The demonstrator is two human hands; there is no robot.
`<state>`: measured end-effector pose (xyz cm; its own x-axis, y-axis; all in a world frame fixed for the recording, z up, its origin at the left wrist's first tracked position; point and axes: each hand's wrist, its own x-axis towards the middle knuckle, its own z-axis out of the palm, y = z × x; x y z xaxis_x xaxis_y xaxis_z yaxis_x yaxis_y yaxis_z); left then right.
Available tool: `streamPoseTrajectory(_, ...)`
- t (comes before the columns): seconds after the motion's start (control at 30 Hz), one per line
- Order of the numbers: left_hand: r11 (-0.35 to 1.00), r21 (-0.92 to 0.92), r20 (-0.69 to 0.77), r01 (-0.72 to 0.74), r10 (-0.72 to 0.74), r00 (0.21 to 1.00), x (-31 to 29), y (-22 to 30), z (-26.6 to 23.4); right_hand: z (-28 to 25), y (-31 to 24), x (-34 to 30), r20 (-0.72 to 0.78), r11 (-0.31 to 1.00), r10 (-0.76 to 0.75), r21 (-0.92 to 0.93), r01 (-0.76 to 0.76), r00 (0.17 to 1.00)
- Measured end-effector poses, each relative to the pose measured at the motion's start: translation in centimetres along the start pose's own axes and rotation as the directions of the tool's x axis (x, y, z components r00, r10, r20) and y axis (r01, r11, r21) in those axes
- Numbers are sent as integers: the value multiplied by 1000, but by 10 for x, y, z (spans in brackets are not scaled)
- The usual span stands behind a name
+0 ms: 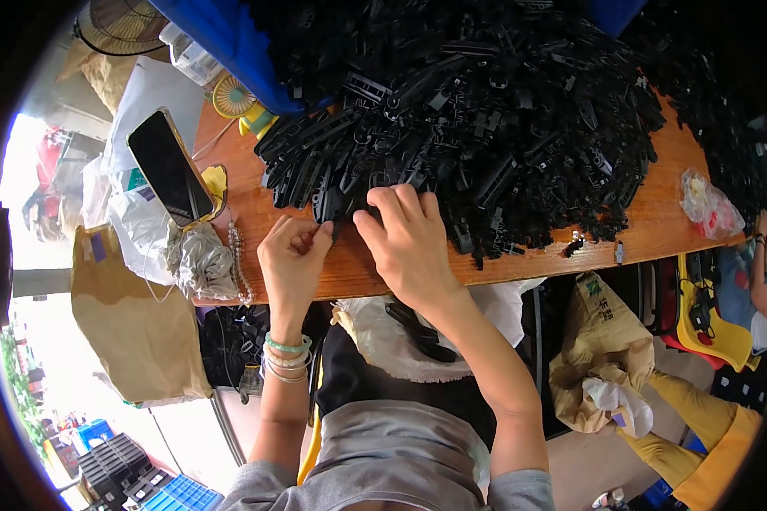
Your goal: The person assembles small black plastic parts by hand at a workstation.
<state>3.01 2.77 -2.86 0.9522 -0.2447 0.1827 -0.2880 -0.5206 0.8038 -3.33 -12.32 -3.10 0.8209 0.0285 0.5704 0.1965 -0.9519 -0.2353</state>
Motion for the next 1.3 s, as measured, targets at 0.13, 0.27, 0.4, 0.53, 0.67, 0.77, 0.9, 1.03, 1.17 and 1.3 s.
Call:
streamPoseTrajectory(0.13,848,-475,92,236,-219,971,-8,-9,-4,6,2,-3,-214,998,10,63,3,977)
streamPoseTrajectory(0.27,345,-829,409,441,-166,897,-13,-6,-15,8,-3,-2,-311,982,77,189,-18,947)
streamPoseTrajectory(0.4,164,-834,517,527,-102,850,-14,-9,-14,4,-8,-2,-318,953,144,299,-45,937)
streamPoseTrajectory(0.53,49,-840,540,540,-15,841,-18,-1,-11,-11,-18,-5,-224,785,351,599,-156,909)
streamPoseTrajectory(0.67,116,-826,560,551,57,827,-18,0,-12,-27,-24,-9,-19,596,469,745,-301,883)
streamPoseTrajectory(0.77,88,-793,604,602,230,763,-19,-8,-13,-31,-26,-11,26,522,467,799,-299,884)
streamPoseTrajectory(0.9,456,-809,466,371,112,878,-27,17,-15,-32,-24,-16,-69,649,373,732,-207,925)
streamPoseTrajectory(1.03,692,-611,496,385,-45,867,-28,33,-32,-39,-21,-17,-178,765,223,641,-59,958)
streamPoseTrajectory(1.17,743,-543,550,391,-37,834,-27,35,-39,-40,-20,-19,-209,818,159,576,-10,965)
streamPoseTrajectory(1.3,694,-555,605,458,-42,795,-27,34,-38,-42,-21,-23,-194,873,106,487,2,975)
